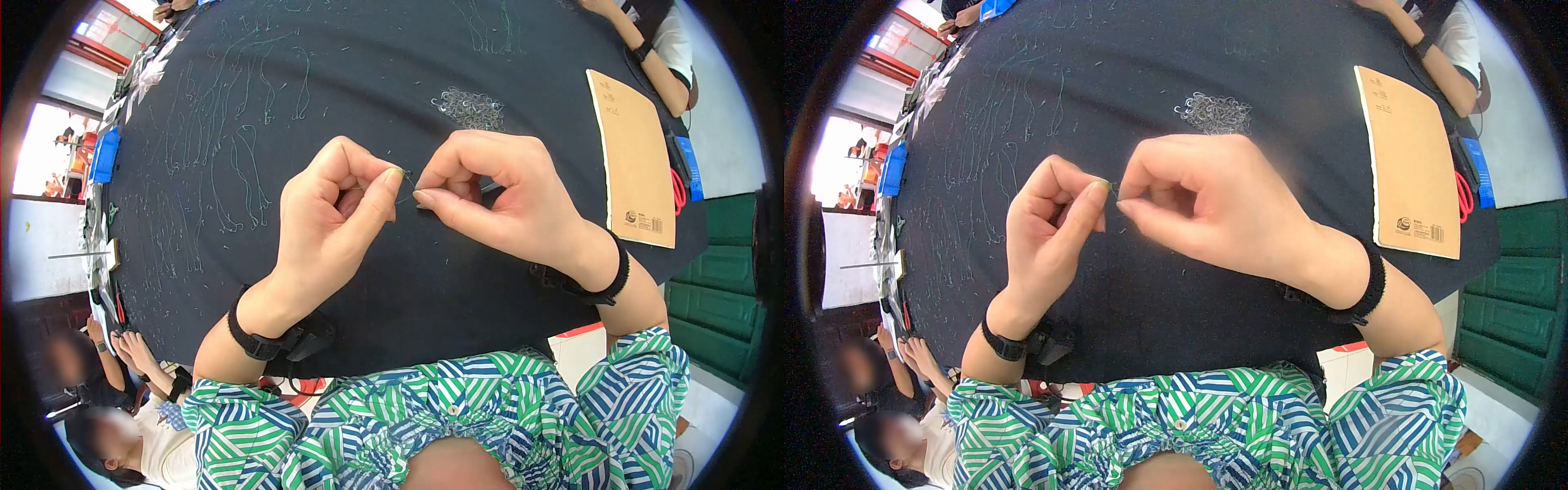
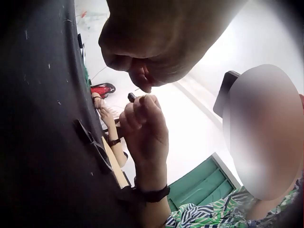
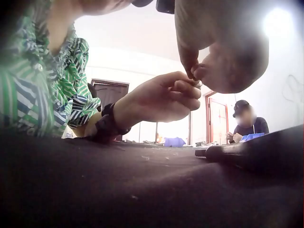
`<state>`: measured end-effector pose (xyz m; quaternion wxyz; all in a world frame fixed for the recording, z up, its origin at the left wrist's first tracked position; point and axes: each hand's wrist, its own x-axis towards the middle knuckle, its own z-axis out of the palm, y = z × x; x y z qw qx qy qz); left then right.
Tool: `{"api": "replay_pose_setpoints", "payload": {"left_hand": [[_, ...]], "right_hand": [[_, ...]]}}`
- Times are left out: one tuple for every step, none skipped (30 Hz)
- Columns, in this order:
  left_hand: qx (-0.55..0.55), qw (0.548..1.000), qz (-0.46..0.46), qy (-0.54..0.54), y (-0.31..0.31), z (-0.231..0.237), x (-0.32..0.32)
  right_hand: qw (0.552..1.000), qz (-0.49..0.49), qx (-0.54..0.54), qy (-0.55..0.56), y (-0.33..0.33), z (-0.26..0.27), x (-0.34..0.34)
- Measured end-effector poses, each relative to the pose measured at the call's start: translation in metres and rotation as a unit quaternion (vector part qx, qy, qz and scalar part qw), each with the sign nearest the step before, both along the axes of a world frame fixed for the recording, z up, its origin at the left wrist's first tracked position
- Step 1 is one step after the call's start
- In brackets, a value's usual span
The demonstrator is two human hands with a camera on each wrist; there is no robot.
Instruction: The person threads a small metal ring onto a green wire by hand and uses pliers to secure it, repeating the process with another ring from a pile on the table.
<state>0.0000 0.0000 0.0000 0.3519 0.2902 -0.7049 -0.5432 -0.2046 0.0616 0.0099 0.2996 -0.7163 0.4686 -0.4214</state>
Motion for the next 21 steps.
{"api": "replay_pose_setpoints", "payload": {"left_hand": [[-0.009, 1.0, -0.001, -0.014, 0.0, 0.002, 0.0], [-0.017, 0.999, -0.002, -0.028, 0.001, 0.003, 0.0], [-0.022, 0.999, -0.009, -0.036, 0.001, 0.002, -0.001], [-0.027, 0.998, -0.016, -0.045, 0.001, 0.001, 0.0], [-0.032, 0.998, -0.023, -0.056, 0.002, 0.001, 0.0], [-0.031, 0.997, -0.029, -0.063, 0.002, 0.002, 0.0], [-0.029, 0.996, -0.036, -0.07, 0.003, 0.004, 0.0], [-0.027, 0.996, -0.042, -0.077, 0.004, 0.006, 0.0], [-0.03, 0.995, -0.049, -0.077, 0.004, 0.008, 0.0], [-0.033, 0.995, -0.056, -0.076, 0.005, 0.01, 0.0], [-0.035, 0.995, -0.063, -0.075, 0.006, 0.011, 0.0], [-0.034, 0.995, -0.062, -0.075, 0.006, 0.011, 0.001], [-0.032, 0.995, -0.061, -0.075, 0.007, 0.012, 0.001], [-0.03, 0.995, -0.06, -0.074, 0.007, 0.012, 0.001], [-0.038, 0.995, -0.059, -0.069, 0.007, 0.011, 0.002], [-0.046, 0.995, -0.057, -0.063, 0.006, 0.008, 0.003], [-0.055, 0.995, -0.056, -0.058, 0.005, 0.006, 0.004], [-0.058, 0.996, -0.048, -0.052, 0.005, 0.005, 0.004], [-0.062, 0.996, -0.039, -0.046, 0.005, 0.004, 0.003], [-0.065, 0.997, -0.031, -0.039, 0.005, 0.003, 0.003], [-0.065, 0.997, -0.027, -0.037, 0.005, 0.004, 0.003]], "right_hand": [[1.0, -0.002, -0.014, 0.006, 0.001, 0.001, 0.001], [1.0, -0.005, -0.028, 0.013, 0.001, 0.001, 0.001], [0.999, -0.008, -0.048, 0.018, 0.0, 0.001, 0.001], [0.997, -0.01, -0.069, 0.022, -0.002, 0.0, 0.002], [0.996, -0.013, -0.09, 0.025, -0.003, -0.001, 0.002], [0.997, -0.012, -0.074, 0.014, -0.003, -0.002, 0.001], [0.998, -0.011, -0.058, 0.003, -0.004, -0.002, 0.0], [0.999, -0.011, -0.042, -0.008, -0.004, -0.003, -0.001], [1.0, -0.009, -0.008, -0.025, -0.004, -0.003, -0.001], [0.999, -0.007, 0.026, -0.041, -0.004, -0.003, -0.002], [0.997, -0.005, 0.06, -0.057, -0.005, -0.003, -0.002], [0.992, 0.005, 0.093, -0.08, -0.005, -0.003, -0.002], [0.987, 0.015, 0.125, -0.102, -0.006, -0.004, -0.002], [0.979, 0.025, 0.157, -0.124, -0.006, -0.005, -0.003], [0.976, 0.025, 0.168, -0.132, -0.006, -0.005, -0.002], [0.973, 0.026, 0.179, -0.141, -0.006, -0.006, -0.002], [0.97, 0.026, 0.191, -0.149, -0.006, -0.006, -0.001], [0.97, 0.026, 0.191, -0.151, -0.006, -0.007, -0.001], [0.969, 0.026, 0.191, -0.152, -0.006, -0.007, 0.0], [0.969, 0.026, 0.191, -0.154, -0.005, -0.008, 0.0], [0.973, 0.021, 0.177, -0.144, -0.005, -0.007, 0.0]]}}
